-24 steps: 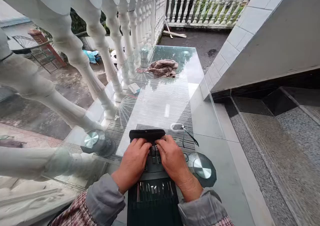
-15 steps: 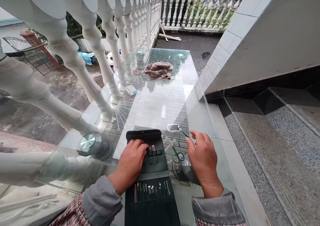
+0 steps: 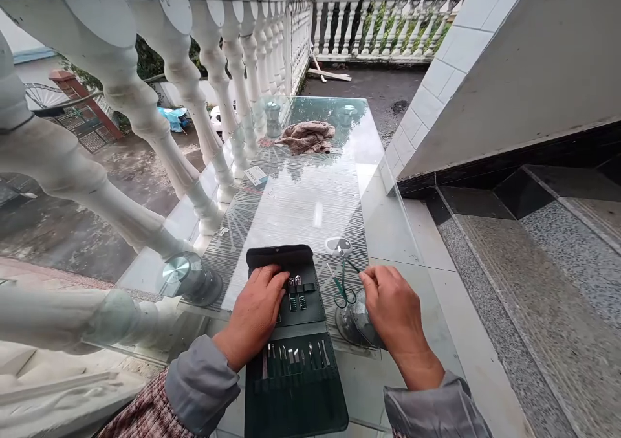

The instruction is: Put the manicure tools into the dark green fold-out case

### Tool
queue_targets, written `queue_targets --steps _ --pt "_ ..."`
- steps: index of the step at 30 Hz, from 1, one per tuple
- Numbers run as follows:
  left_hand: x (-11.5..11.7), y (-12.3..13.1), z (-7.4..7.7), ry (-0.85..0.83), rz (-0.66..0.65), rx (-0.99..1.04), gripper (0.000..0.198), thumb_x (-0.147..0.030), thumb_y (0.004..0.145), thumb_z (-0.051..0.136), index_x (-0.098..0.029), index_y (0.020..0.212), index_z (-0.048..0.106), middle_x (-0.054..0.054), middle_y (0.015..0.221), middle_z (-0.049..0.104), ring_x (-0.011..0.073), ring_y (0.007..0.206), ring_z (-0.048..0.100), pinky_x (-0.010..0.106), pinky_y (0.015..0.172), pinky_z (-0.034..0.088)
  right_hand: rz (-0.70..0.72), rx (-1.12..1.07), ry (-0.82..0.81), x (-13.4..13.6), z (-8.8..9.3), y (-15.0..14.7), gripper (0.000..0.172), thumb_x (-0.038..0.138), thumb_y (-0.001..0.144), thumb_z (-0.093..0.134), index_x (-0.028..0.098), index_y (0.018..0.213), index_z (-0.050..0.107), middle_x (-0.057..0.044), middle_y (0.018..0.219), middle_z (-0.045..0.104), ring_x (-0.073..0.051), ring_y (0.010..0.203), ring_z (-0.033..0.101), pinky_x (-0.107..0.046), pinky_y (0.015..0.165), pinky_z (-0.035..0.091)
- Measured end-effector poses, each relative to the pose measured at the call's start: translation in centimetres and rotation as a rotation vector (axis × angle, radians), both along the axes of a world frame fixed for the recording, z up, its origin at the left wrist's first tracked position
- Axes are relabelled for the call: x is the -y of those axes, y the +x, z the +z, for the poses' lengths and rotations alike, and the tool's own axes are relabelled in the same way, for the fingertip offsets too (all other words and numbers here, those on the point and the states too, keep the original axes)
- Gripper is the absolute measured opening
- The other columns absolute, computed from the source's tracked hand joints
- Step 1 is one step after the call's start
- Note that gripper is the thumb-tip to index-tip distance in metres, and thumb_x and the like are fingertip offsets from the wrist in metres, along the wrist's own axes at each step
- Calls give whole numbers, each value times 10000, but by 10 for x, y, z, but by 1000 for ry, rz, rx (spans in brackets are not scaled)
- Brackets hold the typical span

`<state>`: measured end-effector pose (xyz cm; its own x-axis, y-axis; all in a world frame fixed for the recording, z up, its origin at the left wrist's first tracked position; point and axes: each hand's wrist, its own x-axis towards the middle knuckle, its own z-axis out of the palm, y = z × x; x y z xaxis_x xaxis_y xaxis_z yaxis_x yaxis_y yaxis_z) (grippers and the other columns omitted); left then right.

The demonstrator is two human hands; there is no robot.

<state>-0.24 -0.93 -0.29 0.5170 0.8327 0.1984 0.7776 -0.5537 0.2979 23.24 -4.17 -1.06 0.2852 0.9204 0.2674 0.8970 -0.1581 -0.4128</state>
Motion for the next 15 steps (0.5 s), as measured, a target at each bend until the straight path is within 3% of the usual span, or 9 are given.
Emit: queue_targets --steps 5,9,15 --pt "1 1 -4 54 32 33 314 -119 869 433 -139 1180 477 132 1227 447 233 1106 438 385 943 420 274 -143 -131 30 6 -17 212 337 845 449 214 692 529 -8 709 572 -139 646 527 -245 584 378" --pt "3 1 -2 64 27 3 323 -111 860 440 -151 1178 479 132 1233 456 235 1108 443 396 947 416 314 -112 -184 43 2 -23 191 291 842 466 209 675 513 1 674 551 -129 601 510 -239 546 360" --pt "5 2 0 68 18 -57 337 -104 851 454 -148 1184 480 127 1241 456 233 1090 446 378 953 405 303 23 -26 43 -5 -36 179 248 852 453 196 688 503 -7 668 538 -137 619 491 -249 569 337"
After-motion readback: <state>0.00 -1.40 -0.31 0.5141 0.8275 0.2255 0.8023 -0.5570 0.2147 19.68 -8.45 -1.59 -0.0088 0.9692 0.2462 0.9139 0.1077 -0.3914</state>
